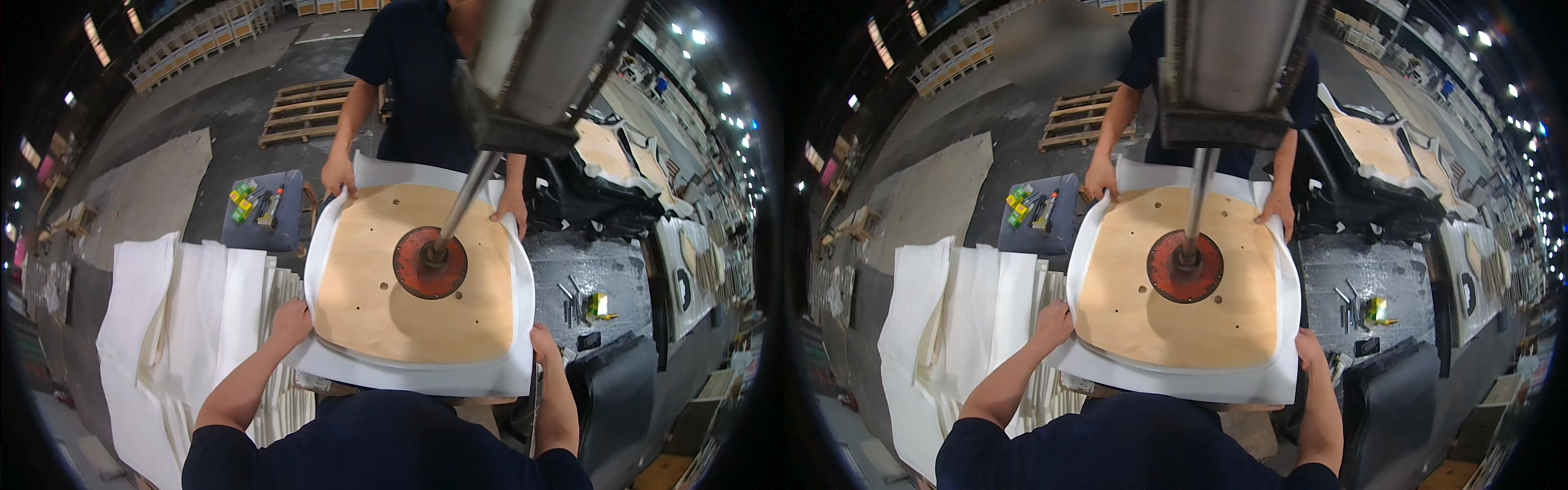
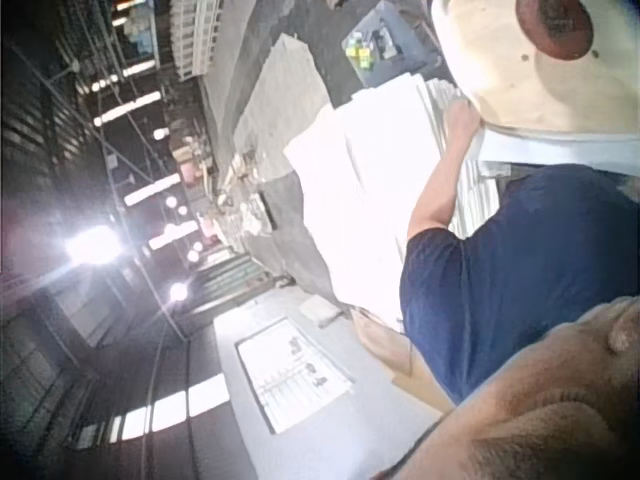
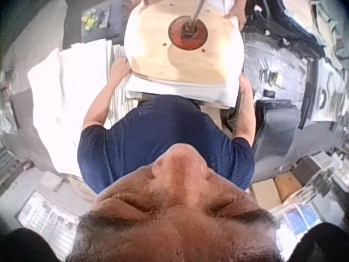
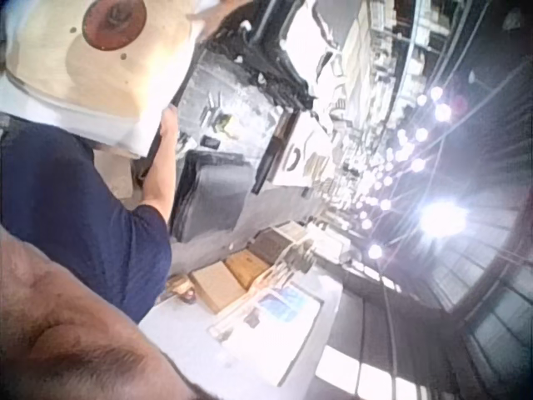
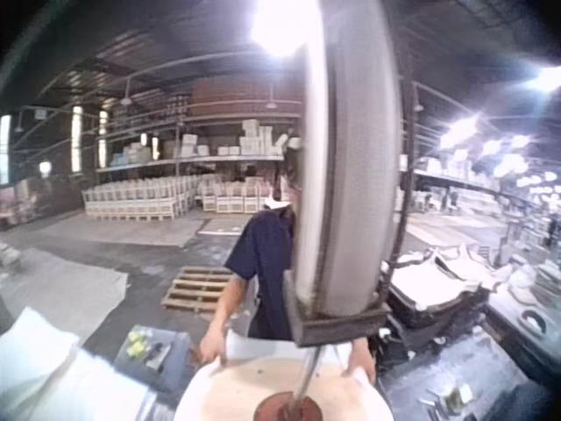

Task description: The person uses a pneumatic staple gun to attach black fabric to a wooden chair seat frame, working around a central red fixture. They then flip the seat, place a white foam pad on top, and continue stapling the fabric edges to secure the padding.

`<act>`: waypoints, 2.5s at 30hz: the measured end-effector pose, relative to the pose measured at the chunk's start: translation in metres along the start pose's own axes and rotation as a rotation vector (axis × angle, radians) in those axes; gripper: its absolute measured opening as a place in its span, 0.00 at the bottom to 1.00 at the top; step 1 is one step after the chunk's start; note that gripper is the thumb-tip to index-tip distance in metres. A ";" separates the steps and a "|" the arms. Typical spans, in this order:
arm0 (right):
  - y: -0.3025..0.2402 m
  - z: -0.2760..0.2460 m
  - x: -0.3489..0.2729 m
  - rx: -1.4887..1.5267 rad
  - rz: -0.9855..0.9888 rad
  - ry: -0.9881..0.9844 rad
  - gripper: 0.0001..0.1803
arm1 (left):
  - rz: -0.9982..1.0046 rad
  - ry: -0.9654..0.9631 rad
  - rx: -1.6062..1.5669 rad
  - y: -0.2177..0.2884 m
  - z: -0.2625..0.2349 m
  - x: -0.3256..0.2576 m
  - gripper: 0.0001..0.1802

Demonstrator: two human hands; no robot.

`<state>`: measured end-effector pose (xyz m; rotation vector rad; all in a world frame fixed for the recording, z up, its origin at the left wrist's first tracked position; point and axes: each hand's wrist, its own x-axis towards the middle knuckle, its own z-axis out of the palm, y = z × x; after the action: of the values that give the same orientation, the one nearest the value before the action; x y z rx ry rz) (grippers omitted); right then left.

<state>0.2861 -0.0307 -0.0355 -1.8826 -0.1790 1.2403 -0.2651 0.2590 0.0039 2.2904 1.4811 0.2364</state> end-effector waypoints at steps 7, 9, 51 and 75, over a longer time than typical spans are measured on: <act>0.000 -0.006 -0.008 -0.030 -0.108 0.117 0.22 | 0.008 -0.037 -0.083 -0.010 0.009 0.004 0.17; 0.002 0.004 -0.008 -0.014 -0.104 0.091 0.22 | 0.023 -0.053 -0.078 -0.017 0.006 0.003 0.17; -0.081 0.143 -0.070 -0.900 -0.781 -0.017 0.17 | 0.456 -0.367 -0.176 0.071 0.024 0.027 0.18; -0.020 0.153 -0.133 -1.012 -1.026 -0.148 0.14 | 0.802 -0.646 -0.168 0.085 0.006 -0.029 0.19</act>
<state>0.1024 -0.0014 0.0481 -1.9411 -1.8622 0.5307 -0.2047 0.2017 0.0363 2.3689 0.1971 -0.1545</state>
